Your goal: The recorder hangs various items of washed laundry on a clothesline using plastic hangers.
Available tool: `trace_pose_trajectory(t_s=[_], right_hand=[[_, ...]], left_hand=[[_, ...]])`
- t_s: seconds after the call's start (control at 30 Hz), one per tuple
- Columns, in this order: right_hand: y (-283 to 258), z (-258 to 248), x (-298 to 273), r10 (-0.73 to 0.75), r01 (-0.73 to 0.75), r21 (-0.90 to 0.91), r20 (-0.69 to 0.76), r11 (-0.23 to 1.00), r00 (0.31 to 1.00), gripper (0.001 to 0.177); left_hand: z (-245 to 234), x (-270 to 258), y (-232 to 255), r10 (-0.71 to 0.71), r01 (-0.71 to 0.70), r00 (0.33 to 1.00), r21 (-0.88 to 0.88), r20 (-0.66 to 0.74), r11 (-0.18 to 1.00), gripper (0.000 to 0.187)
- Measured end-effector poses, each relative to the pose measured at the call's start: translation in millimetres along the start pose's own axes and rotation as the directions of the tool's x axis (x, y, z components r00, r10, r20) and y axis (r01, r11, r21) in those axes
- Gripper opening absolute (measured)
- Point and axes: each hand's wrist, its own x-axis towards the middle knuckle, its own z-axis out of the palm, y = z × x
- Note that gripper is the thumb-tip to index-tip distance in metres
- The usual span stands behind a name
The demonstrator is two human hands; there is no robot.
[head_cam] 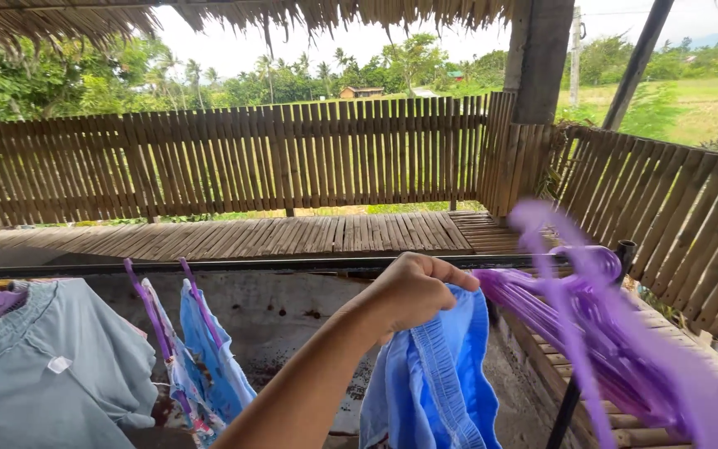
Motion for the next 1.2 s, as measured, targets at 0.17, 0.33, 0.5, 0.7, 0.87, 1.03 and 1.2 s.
trace_pose_trajectory(t_s=[0.17, 0.33, 0.5, 0.7, 0.87, 1.03, 1.2], right_hand=[[-80.5, 107.6, 9.0, -0.12, 0.159, 0.26, -0.161, 0.952, 0.98, 0.031], [-76.0, 150.9, 27.1, -0.186, 0.208, 0.234, -0.11, 0.95, 0.976, 0.035], [-50.5, 129.0, 77.5, -0.107, 0.166, -0.123, 0.386, 0.978, 0.916, 0.013], [-67.0, 98.7, 108.1, -0.048, 0.235, -0.224, 0.621, 0.946, 0.782, 0.016], [-66.1, 60.2, 126.6, 0.157, 0.274, -0.505, 0.656, 0.819, 0.738, 0.02], [-64.2, 44.9, 134.5, 0.254, 0.383, -0.645, 0.673, 0.661, 0.695, 0.023], [-71.8, 34.7, 139.2, 0.229, 0.378, -0.679, 0.627, 0.629, 0.744, 0.023]], left_hand=[[8.9, 0.4, 14.0, 0.113, -0.1, 0.978, -0.08, 0.175, 0.992, 0.041], [-25.1, -8.4, 34.4, 0.243, -0.229, 0.958, -0.105, 0.153, 0.968, 0.033], [-86.2, -31.0, 19.3, 0.043, -0.092, 0.991, -0.418, -0.124, 0.904, 0.021], [-118.5, -7.3, -44.8, 0.341, -0.286, 0.917, 0.257, -0.206, 0.923, 0.032], [-111.2, -48.7, -55.7, 0.01, 0.124, 0.975, 0.587, -0.22, 0.8, 0.041], [-104.7, -50.3, -59.5, -0.05, 0.121, 0.99, 0.619, -0.13, 0.776, 0.056], [-87.4, -49.3, -24.1, -0.169, 0.189, 0.981, 0.656, -0.095, 0.731, 0.054]])
